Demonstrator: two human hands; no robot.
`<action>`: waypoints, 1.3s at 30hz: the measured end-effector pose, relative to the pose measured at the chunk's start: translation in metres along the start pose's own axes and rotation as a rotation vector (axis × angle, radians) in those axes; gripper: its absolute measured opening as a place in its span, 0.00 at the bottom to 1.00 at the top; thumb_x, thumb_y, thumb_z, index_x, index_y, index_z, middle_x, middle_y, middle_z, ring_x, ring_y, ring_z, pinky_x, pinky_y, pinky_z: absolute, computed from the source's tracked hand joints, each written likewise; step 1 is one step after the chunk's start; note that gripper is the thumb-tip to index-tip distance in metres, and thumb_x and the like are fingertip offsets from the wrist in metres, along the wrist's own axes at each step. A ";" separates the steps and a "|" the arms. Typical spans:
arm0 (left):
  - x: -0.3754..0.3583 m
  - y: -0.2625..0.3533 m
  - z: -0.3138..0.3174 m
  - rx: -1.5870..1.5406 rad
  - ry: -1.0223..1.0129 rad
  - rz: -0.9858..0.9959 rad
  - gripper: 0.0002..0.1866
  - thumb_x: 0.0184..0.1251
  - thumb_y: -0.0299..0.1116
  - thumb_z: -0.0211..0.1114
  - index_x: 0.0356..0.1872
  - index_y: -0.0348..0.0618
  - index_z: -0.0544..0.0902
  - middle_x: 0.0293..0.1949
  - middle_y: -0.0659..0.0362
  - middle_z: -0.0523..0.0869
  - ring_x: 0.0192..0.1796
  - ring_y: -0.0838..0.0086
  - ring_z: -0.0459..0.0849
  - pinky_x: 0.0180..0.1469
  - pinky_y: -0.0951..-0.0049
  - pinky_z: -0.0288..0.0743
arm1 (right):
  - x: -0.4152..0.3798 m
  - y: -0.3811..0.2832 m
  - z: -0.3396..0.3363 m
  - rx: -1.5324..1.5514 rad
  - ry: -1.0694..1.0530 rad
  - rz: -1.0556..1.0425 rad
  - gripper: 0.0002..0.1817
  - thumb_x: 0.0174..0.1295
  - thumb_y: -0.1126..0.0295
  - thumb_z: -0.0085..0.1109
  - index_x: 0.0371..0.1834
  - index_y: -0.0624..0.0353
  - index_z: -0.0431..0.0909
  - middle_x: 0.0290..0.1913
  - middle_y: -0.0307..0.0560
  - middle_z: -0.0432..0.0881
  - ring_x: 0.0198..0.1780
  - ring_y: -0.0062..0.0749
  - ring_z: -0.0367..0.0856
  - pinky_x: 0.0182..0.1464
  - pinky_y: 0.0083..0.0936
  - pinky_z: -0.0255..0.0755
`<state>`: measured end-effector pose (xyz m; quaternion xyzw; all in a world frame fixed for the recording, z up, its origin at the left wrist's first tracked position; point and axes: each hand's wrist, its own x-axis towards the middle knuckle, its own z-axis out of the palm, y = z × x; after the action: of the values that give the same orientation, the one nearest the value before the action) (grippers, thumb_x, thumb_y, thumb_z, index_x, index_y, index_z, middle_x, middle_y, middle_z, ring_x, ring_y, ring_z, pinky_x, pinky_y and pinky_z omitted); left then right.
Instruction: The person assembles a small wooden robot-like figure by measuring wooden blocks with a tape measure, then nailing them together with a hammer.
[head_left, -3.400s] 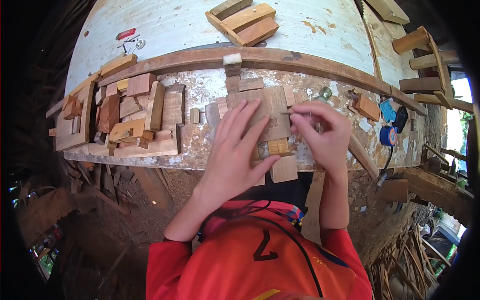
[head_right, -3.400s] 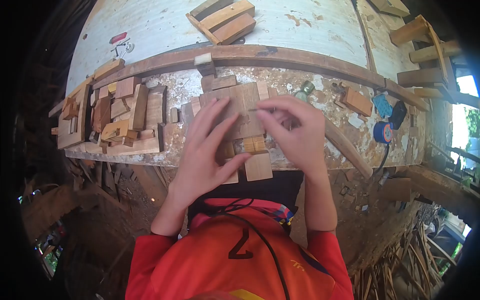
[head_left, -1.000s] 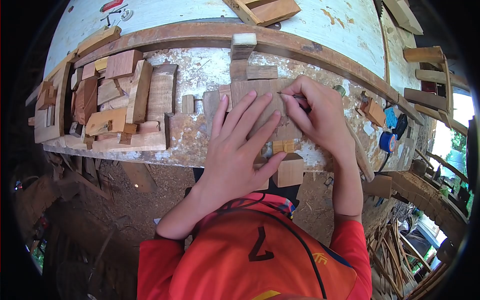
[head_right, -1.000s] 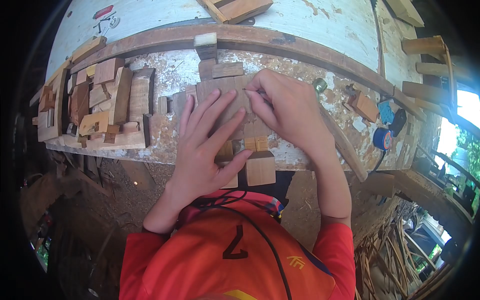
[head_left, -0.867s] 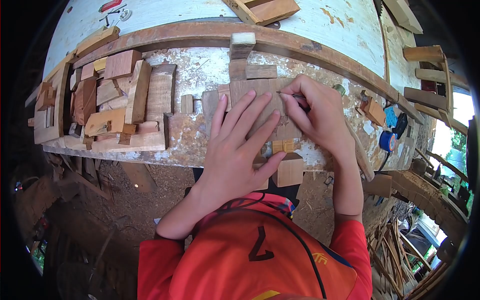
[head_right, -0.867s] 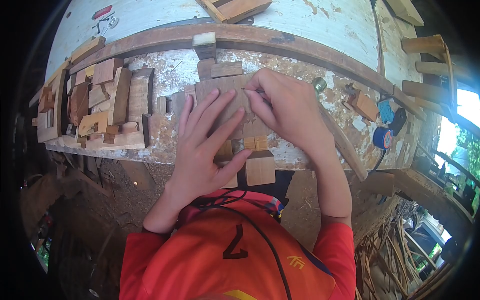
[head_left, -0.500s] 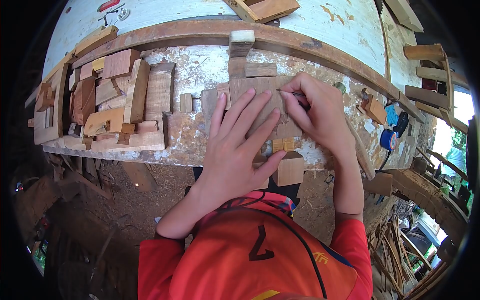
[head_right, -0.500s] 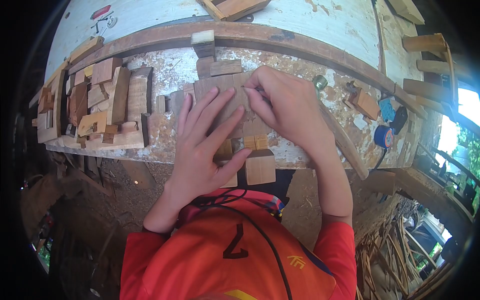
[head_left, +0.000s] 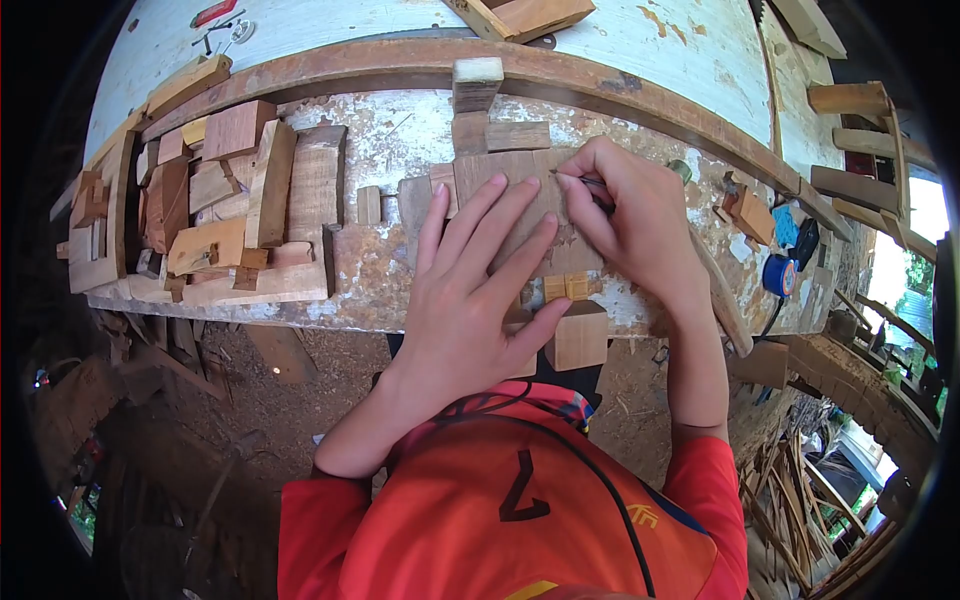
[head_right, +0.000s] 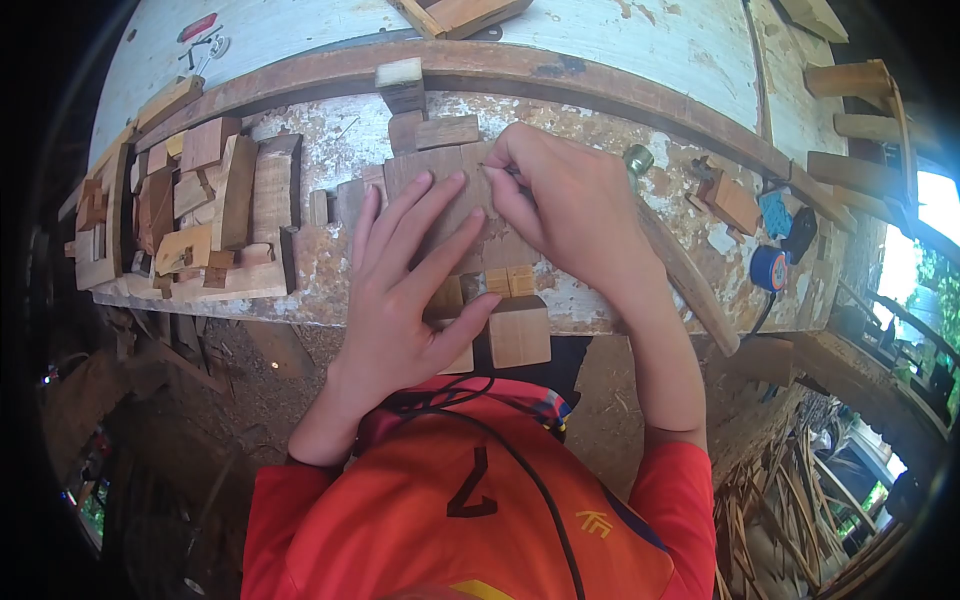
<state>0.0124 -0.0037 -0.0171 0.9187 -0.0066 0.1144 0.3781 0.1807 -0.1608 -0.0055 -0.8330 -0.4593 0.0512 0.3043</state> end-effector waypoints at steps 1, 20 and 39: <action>0.000 0.000 0.000 0.001 0.000 0.001 0.34 0.65 0.44 0.79 0.70 0.41 0.85 0.80 0.47 0.75 0.84 0.47 0.69 0.86 0.33 0.50 | 0.000 0.000 0.000 0.003 0.004 0.000 0.09 0.68 0.71 0.71 0.43 0.54 0.79 0.34 0.45 0.87 0.34 0.44 0.90 0.33 0.36 0.78; 0.001 0.001 0.001 0.024 0.003 0.007 0.34 0.62 0.42 0.81 0.69 0.41 0.86 0.80 0.48 0.75 0.84 0.46 0.70 0.86 0.32 0.52 | -0.003 0.005 0.004 0.001 0.050 -0.033 0.09 0.67 0.71 0.72 0.42 0.54 0.78 0.31 0.44 0.86 0.32 0.44 0.89 0.33 0.37 0.78; 0.001 0.001 0.001 0.020 0.002 0.001 0.34 0.61 0.42 0.81 0.70 0.42 0.86 0.80 0.48 0.76 0.84 0.47 0.70 0.86 0.32 0.52 | -0.003 0.003 0.005 -0.027 0.060 -0.021 0.09 0.67 0.71 0.72 0.44 0.53 0.79 0.32 0.44 0.87 0.33 0.45 0.89 0.33 0.38 0.78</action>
<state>0.0132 -0.0052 -0.0170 0.9223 -0.0053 0.1155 0.3687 0.1793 -0.1618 -0.0113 -0.8333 -0.4593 0.0168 0.3071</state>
